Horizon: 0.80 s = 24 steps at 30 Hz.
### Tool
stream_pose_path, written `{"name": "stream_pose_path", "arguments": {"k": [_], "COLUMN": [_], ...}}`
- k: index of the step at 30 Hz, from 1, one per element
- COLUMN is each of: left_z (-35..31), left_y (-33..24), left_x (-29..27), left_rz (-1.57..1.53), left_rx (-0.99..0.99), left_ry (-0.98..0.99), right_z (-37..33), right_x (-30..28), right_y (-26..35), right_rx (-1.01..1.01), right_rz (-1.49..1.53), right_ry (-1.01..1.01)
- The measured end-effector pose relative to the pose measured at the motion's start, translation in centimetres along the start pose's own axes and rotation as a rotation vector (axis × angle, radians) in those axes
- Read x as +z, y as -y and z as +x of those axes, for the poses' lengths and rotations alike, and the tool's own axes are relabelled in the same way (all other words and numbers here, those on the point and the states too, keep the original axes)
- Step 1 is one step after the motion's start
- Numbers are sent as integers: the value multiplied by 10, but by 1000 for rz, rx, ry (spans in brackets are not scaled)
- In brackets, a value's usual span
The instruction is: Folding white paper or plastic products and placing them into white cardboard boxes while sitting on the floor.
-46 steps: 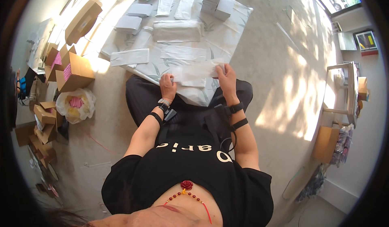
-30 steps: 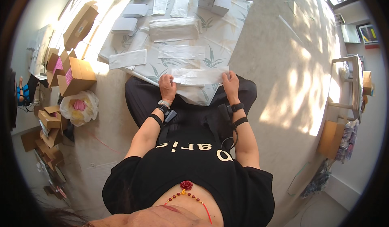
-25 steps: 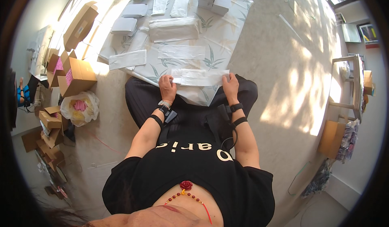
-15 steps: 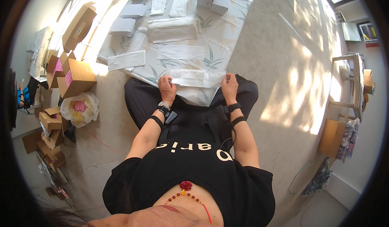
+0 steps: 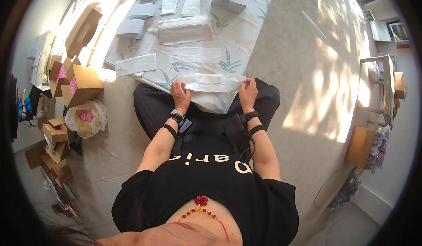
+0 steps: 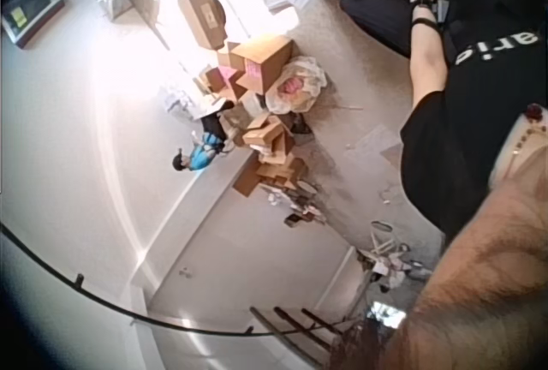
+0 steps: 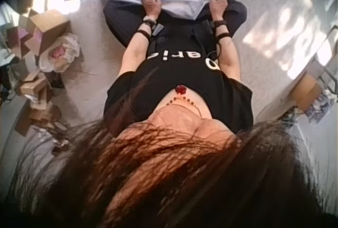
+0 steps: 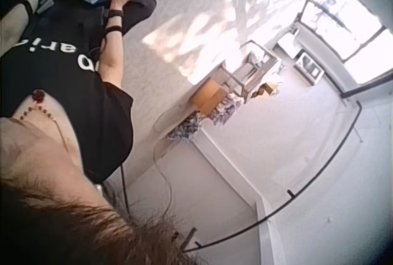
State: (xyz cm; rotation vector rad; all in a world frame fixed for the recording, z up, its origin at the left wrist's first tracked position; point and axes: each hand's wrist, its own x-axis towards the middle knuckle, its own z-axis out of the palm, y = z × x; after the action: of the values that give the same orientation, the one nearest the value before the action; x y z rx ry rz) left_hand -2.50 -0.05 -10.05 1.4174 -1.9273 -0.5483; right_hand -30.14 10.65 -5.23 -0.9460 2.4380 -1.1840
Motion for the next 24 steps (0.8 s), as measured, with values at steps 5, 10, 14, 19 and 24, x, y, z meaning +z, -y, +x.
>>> {"name": "stream_pose_path", "arguments": {"k": [5, 10, 14, 19, 24], "left_z": [-1, -2, 0, 2, 3], "left_y": [4, 6, 1, 0, -3], "left_x": [-1, -1, 0, 0, 2], "left_rz": [18, 18, 9, 9, 10], "left_rx": [-1, -5, 16, 5, -3], "left_ry": [-10, -12, -8, -7, -19], "right_z": [-1, -8, -15, -35, -35], "right_x": [6, 14, 39, 92, 115], "right_y": [1, 26, 61, 70, 59], "right_rx": [82, -325, -543, -510, -460], "right_rz": [-34, -377, -90, 29, 11], "right_ry": [64, -170, 136, 459, 501]}}
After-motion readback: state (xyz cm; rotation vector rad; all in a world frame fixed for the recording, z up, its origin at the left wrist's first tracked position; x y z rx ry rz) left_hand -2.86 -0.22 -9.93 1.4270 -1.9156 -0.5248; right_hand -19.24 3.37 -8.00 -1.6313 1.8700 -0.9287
